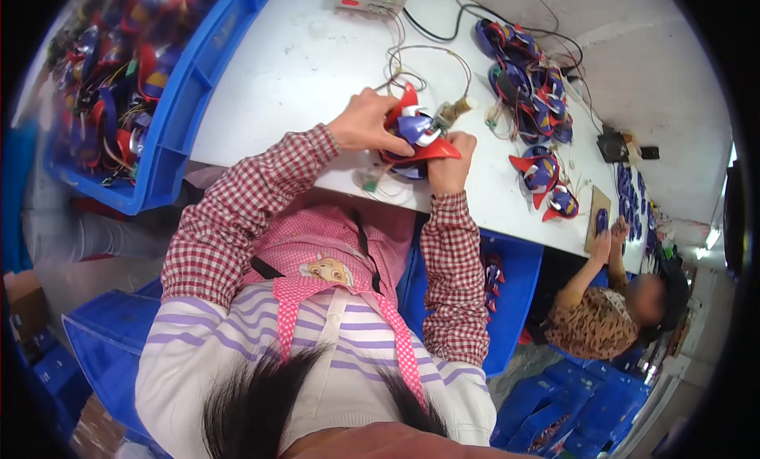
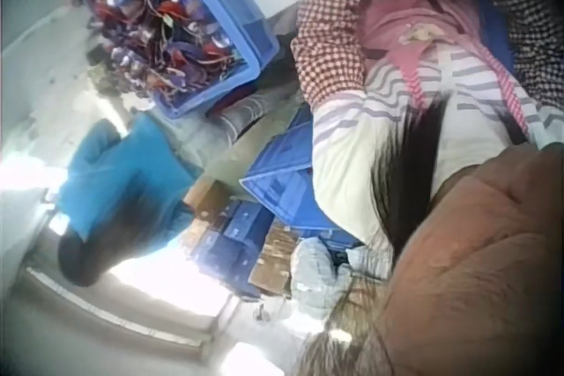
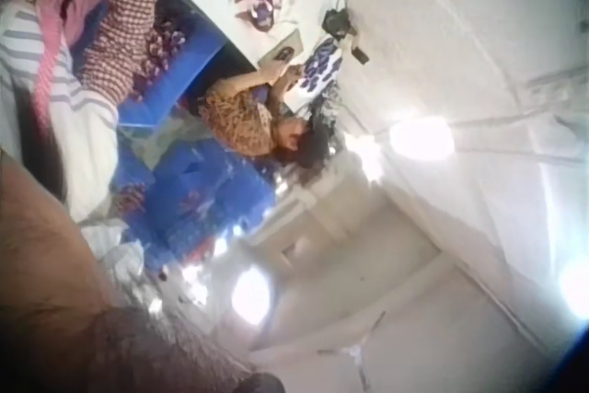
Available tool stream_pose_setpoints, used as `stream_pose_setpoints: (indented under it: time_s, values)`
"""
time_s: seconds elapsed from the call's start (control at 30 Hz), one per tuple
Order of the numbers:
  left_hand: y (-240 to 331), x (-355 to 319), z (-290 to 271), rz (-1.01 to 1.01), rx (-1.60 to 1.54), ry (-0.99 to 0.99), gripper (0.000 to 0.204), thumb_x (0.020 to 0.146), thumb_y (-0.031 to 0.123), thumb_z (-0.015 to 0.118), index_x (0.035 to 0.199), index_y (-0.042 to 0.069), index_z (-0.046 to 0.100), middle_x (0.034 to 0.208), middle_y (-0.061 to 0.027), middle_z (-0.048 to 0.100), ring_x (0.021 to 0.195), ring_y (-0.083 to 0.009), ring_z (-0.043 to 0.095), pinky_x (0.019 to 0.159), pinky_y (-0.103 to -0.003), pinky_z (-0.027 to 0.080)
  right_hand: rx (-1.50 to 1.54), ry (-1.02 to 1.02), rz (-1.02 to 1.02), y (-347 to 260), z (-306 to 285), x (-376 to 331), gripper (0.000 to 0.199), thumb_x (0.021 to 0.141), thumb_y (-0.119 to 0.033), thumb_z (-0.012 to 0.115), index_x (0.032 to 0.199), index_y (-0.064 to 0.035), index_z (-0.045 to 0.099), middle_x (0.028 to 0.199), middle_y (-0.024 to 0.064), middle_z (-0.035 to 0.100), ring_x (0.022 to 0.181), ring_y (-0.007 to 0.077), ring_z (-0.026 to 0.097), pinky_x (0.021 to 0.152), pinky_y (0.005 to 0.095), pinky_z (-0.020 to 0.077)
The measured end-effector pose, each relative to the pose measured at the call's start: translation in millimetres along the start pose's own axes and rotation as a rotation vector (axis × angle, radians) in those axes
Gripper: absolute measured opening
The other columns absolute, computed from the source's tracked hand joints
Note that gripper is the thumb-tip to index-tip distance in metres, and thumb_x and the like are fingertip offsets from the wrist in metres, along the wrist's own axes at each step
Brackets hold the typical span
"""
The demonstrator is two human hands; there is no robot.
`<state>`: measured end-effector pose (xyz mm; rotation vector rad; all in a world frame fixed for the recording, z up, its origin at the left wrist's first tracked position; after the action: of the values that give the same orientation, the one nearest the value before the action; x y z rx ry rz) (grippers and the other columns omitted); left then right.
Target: Assembling and testing small electronic toy components at a workbench.
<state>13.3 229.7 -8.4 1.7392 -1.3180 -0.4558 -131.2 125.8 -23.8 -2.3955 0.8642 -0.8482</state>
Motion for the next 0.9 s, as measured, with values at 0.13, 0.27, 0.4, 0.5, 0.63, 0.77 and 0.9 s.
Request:
stream_pose_setpoints:
  time_s: [0.13,0.27,0.4,0.5,0.63,0.77,0.9]
  values:
    - [9,-2,6,0.047,0.007,0.04,0.053,0.051,0.047,0.082,0.068,0.003,0.057,0.057,-0.0053,0.053,0.051,-0.0174,0.046,0.056,-0.029,0.043,0.285,0.003,0.189,11,0,-2,0.041,0.076,-0.016,0.065,0.111,-0.0021,0.048,0.1,0.0164,0.052,0.082,0.0259,0.055,0.076,0.0338,0.0466]
    - [32,-19,7,0.282,0.121,0.356,0.055,0.053,0.046,0.082,0.082,0.006,0.058,0.093,-0.0098,0.051,0.087,-0.022,0.047,0.081,-0.032,0.04,1.377,-0.101,0.562,47,13,-9,0.049,0.075,-0.007,0.065,0.119,-0.0038,0.045,0.101,0.0137,0.051,0.086,0.0218,0.053,0.076,0.0299,0.0467]
    - [35,-47,-23,0.1,-0.185,0.408,0.058,0.056,0.036,0.082,0.096,0.005,0.056,0.097,-0.0093,0.052,0.089,-0.0208,0.048,0.081,-0.03,0.041,0.54,-0.007,0.077,-63,-46,9,0.04,0.079,-0.009,0.064,0.116,-0.0026,0.048,0.102,0.0116,0.052,0.088,0.0195,0.051,0.078,0.0289,0.0452]
    - [55,-80,-56,-0.118,-0.611,0.378,0.057,0.06,0.026,0.082,0.102,0.002,0.053,0.098,-0.0092,0.054,0.085,-0.0174,0.05,0.079,-0.026,0.043,0.433,-0.091,-0.15,-136,-63,7,0.03,0.083,-0.008,0.06,0.111,-0.0008,0.051,0.099,0.011,0.054,0.084,0.0182,0.052,0.077,0.0285,0.0455]
    - [73,-132,-118,-0.165,-1.063,0.475,0.05,0.064,0.011,0.079,0.107,0.001,0.054,0.097,-0.0066,0.06,0.077,-0.0117,0.055,0.074,-0.021,0.045,1.12,-0.363,-0.019,-204,-46,5,0.023,0.085,-0.004,0.056,0.108,0.0006,0.054,0.096,0.0102,0.057,0.078,0.0164,0.053,0.072,0.0267,0.0464]
    - [107,-185,-260,0.079,-0.754,0.776,0.057,0.067,0.009,0.076,0.118,0.004,0.053,0.105,-0.0068,0.062,0.086,-0.0139,0.059,0.083,-0.025,0.048,1.065,-0.558,0.003,-202,-21,5,0.019,0.089,-0.003,0.051,0.108,0.0005,0.055,0.097,0.0095,0.057,0.075,0.0139,0.053,0.067,0.0242,0.0452]
    - [111,-233,-391,-0.113,-0.234,1.001,0.066,0.071,0.029,0.076,0.125,0.005,0.046,0.114,-0.0116,0.056,0.1,-0.0221,0.057,0.089,-0.032,0.048,0.969,-0.654,0.022,-189,5,-7,0.018,0.088,-0.003,0.053,0.106,0.0012,0.056,0.091,0.0089,0.058,0.068,0.0127,0.053,0.062,0.0233,0.0456]
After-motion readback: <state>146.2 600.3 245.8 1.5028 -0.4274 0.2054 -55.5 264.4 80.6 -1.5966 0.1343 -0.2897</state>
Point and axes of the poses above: each hand's wrist, its own x-axis towards the middle knuckle, its own z-axis out of the palm, y = z × x, the point moved 8 cm from there along x, towards the middle knuckle
